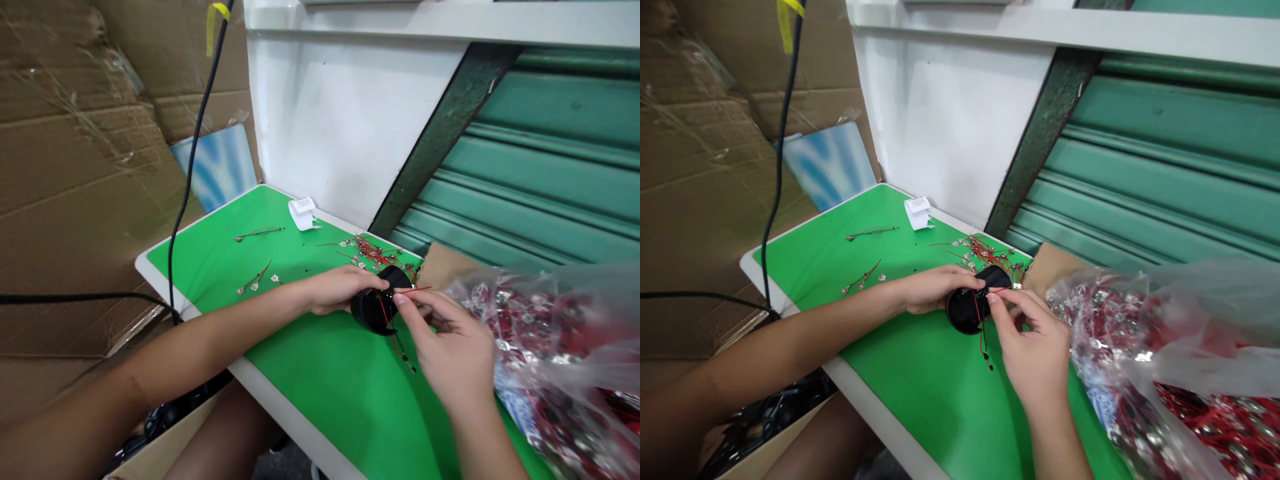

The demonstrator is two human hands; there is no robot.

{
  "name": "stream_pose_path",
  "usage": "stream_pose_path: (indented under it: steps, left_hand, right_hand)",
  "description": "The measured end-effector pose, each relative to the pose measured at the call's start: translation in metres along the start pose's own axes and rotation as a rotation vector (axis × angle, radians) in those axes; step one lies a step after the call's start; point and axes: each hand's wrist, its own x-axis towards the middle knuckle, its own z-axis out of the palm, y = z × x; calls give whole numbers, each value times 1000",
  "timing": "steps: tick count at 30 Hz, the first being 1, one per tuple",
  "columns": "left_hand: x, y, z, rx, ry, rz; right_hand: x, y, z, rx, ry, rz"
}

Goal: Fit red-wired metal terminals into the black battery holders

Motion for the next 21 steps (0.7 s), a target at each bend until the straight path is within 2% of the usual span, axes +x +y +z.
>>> stream_pose_path:
  steps: [13,17,21]
  left_hand:
    - [0,3,2,-21,8,-30]
    - [-2,6,4,-26,41,-53]
    - [-3,6,5,-10,51,-18]
  right_hand:
    - [1,0,0,-27,-3,-79]
    - [2,0,-2,-98,-20,-151]
    - [1,-1,-3,-194,-44,-243]
